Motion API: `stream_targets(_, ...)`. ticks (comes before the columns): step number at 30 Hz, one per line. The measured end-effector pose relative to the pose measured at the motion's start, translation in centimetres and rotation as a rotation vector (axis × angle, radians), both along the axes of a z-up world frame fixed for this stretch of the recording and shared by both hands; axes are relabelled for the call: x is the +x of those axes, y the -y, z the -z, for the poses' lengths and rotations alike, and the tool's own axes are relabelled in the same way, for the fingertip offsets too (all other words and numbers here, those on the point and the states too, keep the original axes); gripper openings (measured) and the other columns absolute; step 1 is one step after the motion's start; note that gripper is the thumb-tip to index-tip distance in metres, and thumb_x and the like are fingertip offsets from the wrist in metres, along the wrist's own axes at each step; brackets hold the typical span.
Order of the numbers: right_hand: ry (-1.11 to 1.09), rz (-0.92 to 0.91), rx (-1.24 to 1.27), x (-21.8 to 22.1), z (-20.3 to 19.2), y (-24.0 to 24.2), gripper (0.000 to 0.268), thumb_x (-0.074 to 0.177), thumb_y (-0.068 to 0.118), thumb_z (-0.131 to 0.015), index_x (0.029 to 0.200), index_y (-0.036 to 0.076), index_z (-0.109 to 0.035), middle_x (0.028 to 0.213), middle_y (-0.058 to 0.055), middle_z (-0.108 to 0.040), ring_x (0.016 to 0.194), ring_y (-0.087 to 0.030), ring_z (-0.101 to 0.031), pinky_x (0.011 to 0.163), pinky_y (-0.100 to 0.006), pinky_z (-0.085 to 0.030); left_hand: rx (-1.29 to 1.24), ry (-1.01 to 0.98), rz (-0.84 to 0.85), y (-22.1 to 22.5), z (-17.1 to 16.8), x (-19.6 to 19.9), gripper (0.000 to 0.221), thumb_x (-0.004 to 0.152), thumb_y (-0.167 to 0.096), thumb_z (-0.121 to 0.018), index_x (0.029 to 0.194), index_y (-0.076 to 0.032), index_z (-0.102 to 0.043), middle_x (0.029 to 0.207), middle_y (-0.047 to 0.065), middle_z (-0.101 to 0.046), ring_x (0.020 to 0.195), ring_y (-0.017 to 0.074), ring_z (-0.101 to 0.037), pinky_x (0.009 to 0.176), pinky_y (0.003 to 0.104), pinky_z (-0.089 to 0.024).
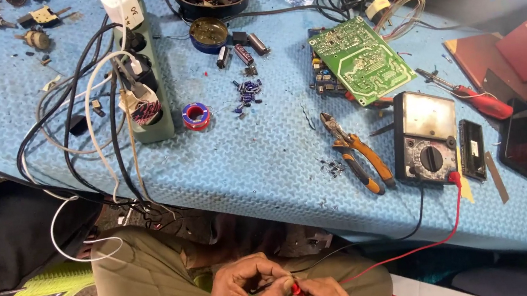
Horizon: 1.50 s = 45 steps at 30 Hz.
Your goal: Testing an electronic component using multimeter probes on a repair bench.
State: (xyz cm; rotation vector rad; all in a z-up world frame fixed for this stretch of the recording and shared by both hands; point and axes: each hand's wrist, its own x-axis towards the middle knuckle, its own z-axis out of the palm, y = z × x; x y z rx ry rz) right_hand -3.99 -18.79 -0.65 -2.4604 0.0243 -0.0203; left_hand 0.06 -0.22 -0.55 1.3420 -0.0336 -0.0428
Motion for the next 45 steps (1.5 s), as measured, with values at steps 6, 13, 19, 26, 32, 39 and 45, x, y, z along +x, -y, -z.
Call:
stream_targets(6,0.202,0.033,-0.049,0.1,-1.9,-1.9,0.017,0.086,0.029,-0.07,0.098,0.029,-0.082,0.083,0.01,-0.081,0.071,-0.004,-0.075,0.06,-0.02,-0.06,-0.004,-0.04,0.014,0.0,0.0,-0.1,0.002,0.082,-0.007,-0.087,0.08,-0.007,-0.086,0.071,0.002,-0.073,0.058,0.0066,-0.054,0.05,0.025,-0.04)
stream_targets(13,0.241,0.032,-0.062,0.1,-1.8,-1.7,0.014,0.087,0.032,-0.07,0.095,0.028,-0.081,0.081,0.01,-0.08,0.066,-0.003,-0.073,0.058,-0.019,-0.057,0.019,0.014,0.025,-0.1,-0.4,0.1,0.002,0.083,-0.008,-0.088,0.081,-0.007,-0.086,0.068,0.0,-0.068,0.054,0.0063,-0.048,0.048,0.025,-0.038)
stream_targets(19,0.225,0.027,0.015,-0.2,-0.4,-1.0,0.017,0.084,0.028,-0.074,0.1,0.025,-0.081,0.085,0.007,-0.084,0.073,-0.005,-0.079,0.06,-0.02,-0.062,0.06,0.073,0.037,-0.4,-0.9,0.3,0.005,0.084,-0.01,-0.087,0.079,-0.008,-0.084,0.068,0.0,-0.07,0.053,0.0051,-0.048,0.046,0.024,-0.038)
stream_targets(26,0.06,0.092,-0.008,-0.5,-0.5,-0.3,0.021,0.081,0.03,-0.076,0.1,0.032,-0.085,0.087,0.011,-0.085,0.078,-0.001,-0.08,0.066,-0.021,-0.063,0.078,0.118,0.08,-0.7,-1.3,0.6,0.007,0.085,-0.011,-0.086,0.08,-0.008,-0.083,0.069,0.001,-0.068,0.053,0.0053,-0.049,0.047,0.024,-0.039)
stream_targets(32,0.207,0.011,0.012,-0.4,-0.4,-0.3,0.018,0.082,0.026,-0.074,0.098,0.03,-0.082,0.085,0.011,-0.081,0.074,-0.001,-0.076,0.063,-0.019,-0.061,0.137,0.199,0.095,-0.6,-1.2,0.9,0.008,0.084,-0.013,-0.086,0.079,-0.01,-0.081,0.067,-0.002,-0.066,0.053,0.0048,-0.052,0.047,0.023,-0.041)
stream_targets(39,0.276,0.018,0.031,0.3,-1.1,-0.5,0.018,0.083,0.025,-0.073,0.099,0.028,-0.082,0.083,0.01,-0.081,0.066,-0.002,-0.073,0.06,-0.018,-0.057,0.151,0.22,0.044,-0.7,-1.9,1.3,0.006,0.085,-0.013,-0.085,0.082,-0.009,-0.082,0.071,0.001,-0.073,0.057,0.0064,-0.058,0.05,0.023,-0.047)
stream_targets(45,0.25,0.348,0.368,2.4,-5.9,-3.8,0.03,0.086,0.011,-0.072,0.116,0.014,-0.077,0.077,-0.008,-0.081,0.052,-0.011,-0.074,0.049,-0.021,-0.064,0.384,0.549,-0.014,-3.0,-5.0,5.0,0.01,0.092,-0.013,-0.076,0.095,-0.004,-0.077,0.084,0.009,-0.079,0.069,0.0151,-0.075,0.06,0.024,-0.062)
